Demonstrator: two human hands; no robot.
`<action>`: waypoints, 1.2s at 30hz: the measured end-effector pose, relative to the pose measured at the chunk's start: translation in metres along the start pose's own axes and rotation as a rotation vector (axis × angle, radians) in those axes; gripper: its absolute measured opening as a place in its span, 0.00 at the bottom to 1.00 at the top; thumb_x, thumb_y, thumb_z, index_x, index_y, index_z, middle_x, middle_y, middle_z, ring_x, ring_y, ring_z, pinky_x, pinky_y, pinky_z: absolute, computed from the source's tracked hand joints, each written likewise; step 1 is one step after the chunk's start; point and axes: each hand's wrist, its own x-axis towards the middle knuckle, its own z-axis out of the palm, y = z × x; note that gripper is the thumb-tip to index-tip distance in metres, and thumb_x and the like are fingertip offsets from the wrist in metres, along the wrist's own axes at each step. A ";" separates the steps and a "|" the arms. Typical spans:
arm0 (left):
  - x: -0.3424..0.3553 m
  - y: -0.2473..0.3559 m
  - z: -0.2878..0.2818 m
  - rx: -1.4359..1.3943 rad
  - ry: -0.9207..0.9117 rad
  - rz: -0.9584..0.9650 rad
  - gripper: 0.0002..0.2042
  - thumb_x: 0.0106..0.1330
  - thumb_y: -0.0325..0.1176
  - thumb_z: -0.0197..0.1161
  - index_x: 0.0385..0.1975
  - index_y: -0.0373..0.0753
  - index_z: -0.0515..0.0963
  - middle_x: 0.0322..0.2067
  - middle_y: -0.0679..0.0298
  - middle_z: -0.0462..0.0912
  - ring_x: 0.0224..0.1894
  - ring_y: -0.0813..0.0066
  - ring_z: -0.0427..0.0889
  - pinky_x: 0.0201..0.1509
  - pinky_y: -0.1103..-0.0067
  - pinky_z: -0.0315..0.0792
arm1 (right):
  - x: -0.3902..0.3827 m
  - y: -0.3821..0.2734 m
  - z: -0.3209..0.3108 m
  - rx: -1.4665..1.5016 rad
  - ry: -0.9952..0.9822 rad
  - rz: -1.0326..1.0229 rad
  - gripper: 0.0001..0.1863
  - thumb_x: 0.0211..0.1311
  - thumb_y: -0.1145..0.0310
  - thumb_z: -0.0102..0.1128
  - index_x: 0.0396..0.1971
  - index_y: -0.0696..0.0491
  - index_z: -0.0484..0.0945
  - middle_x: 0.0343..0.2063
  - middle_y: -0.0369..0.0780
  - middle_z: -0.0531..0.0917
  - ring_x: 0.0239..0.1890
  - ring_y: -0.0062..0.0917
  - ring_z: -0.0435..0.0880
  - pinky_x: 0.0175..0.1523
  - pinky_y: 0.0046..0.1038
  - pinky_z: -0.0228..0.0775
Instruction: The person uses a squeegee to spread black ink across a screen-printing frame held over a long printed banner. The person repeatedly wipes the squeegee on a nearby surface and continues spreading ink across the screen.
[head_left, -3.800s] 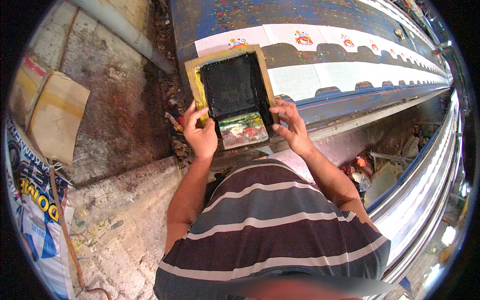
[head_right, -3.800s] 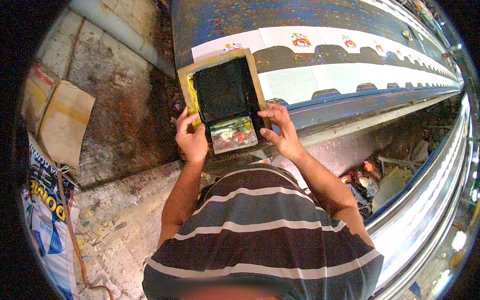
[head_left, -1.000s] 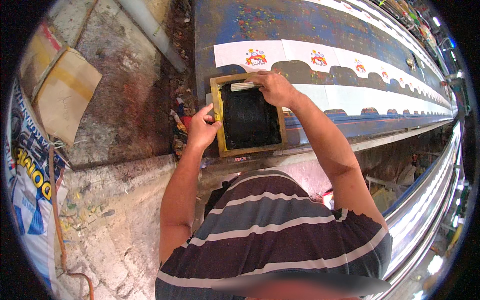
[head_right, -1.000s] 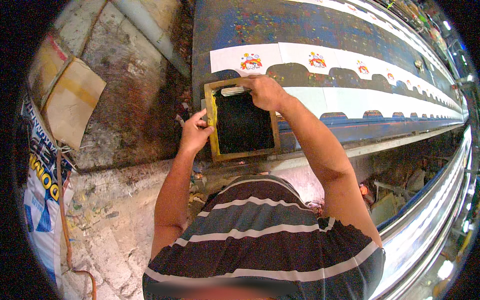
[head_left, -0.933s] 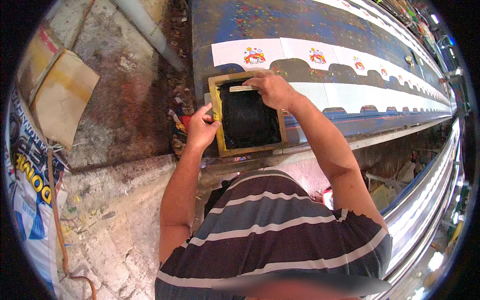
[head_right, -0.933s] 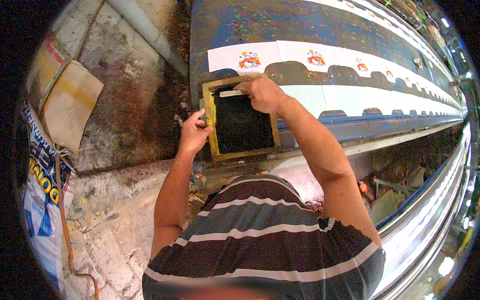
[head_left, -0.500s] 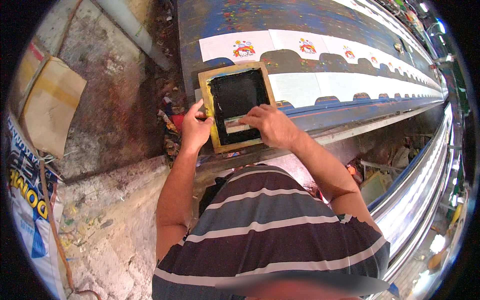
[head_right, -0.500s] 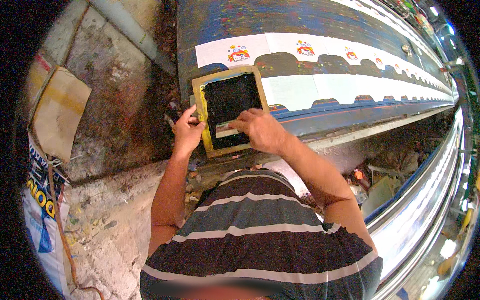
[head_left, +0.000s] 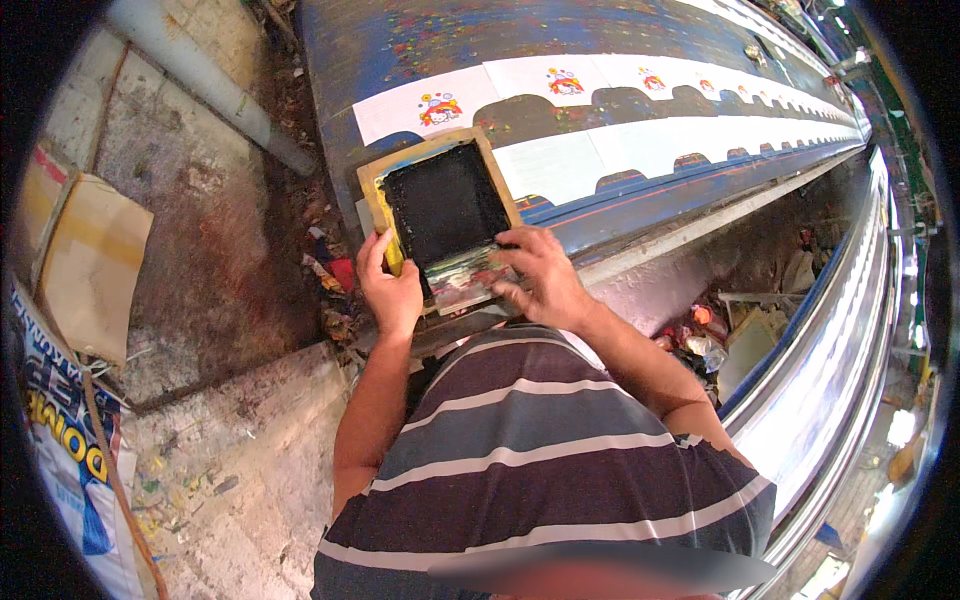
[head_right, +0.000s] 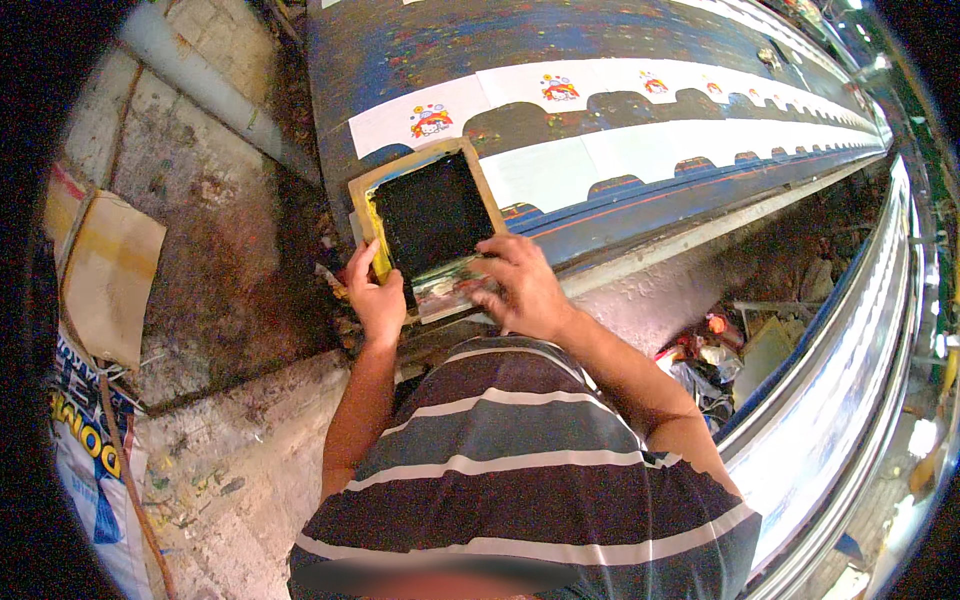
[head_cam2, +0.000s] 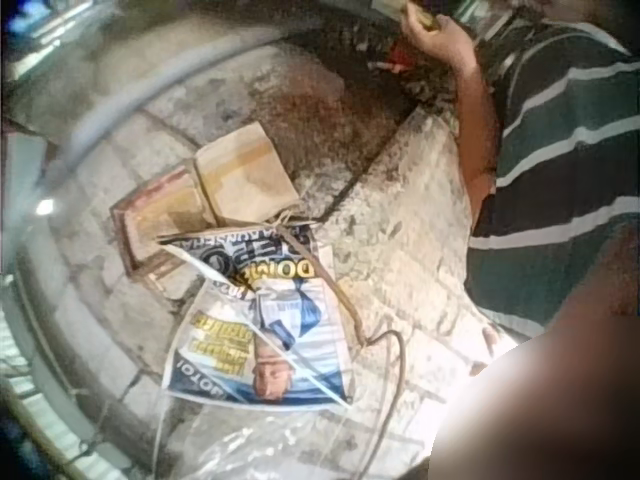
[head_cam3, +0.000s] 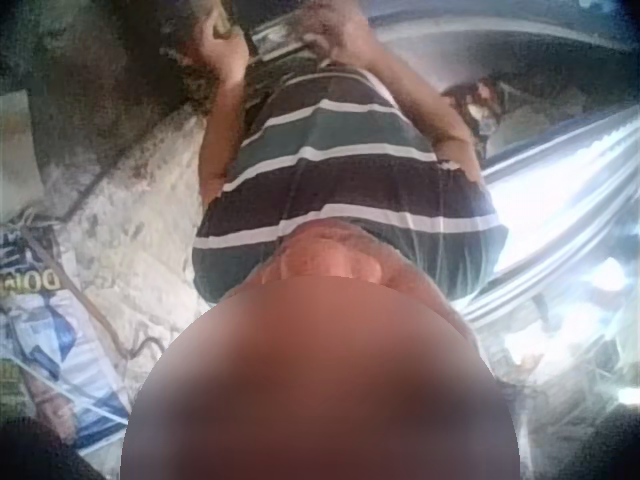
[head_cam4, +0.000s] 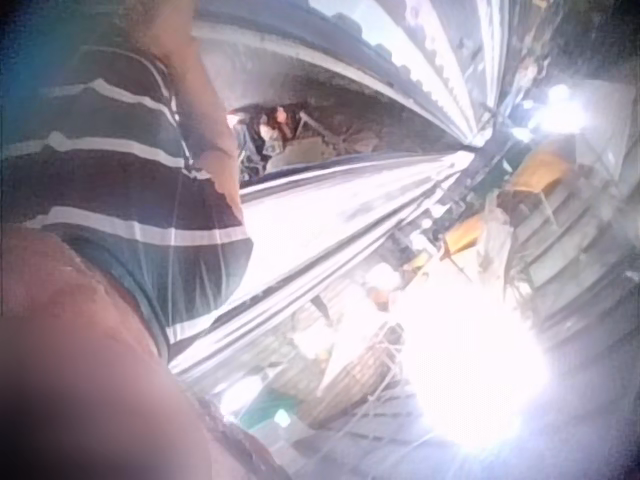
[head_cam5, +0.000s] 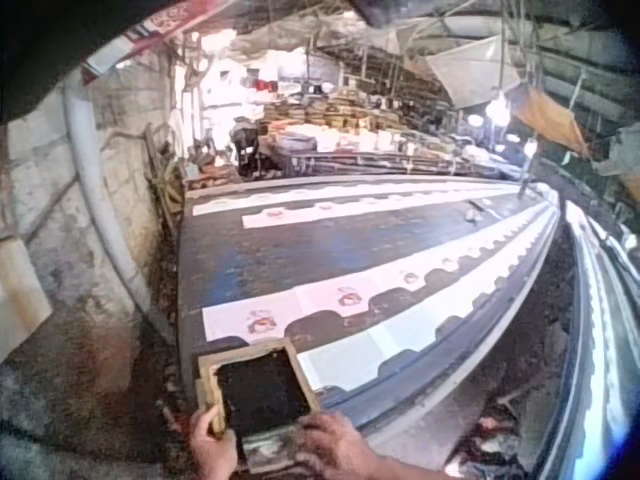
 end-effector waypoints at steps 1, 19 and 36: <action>0.001 -0.001 -0.001 -0.045 -0.002 -0.009 0.30 0.62 0.13 0.71 0.67 0.40 0.86 0.71 0.49 0.80 0.74 0.51 0.81 0.80 0.62 0.74 | -0.004 0.005 0.000 0.001 0.086 0.086 0.26 0.67 0.66 0.80 0.64 0.53 0.87 0.66 0.48 0.84 0.70 0.49 0.82 0.75 0.45 0.75; -0.025 0.083 0.159 -0.203 0.094 0.006 0.24 0.58 0.11 0.67 0.53 0.40 0.91 0.70 0.48 0.83 0.74 0.50 0.81 0.81 0.61 0.71 | -0.077 0.142 -0.096 0.481 0.146 0.292 0.24 0.67 0.67 0.80 0.62 0.53 0.89 0.64 0.47 0.89 0.74 0.47 0.79 0.82 0.49 0.65; -0.042 0.097 0.217 -0.214 0.108 -0.019 0.21 0.58 0.13 0.70 0.50 0.42 0.93 0.70 0.48 0.85 0.74 0.50 0.82 0.80 0.61 0.73 | -0.095 0.200 -0.140 0.483 0.015 0.220 0.23 0.69 0.67 0.79 0.63 0.52 0.87 0.65 0.46 0.87 0.77 0.49 0.77 0.83 0.52 0.64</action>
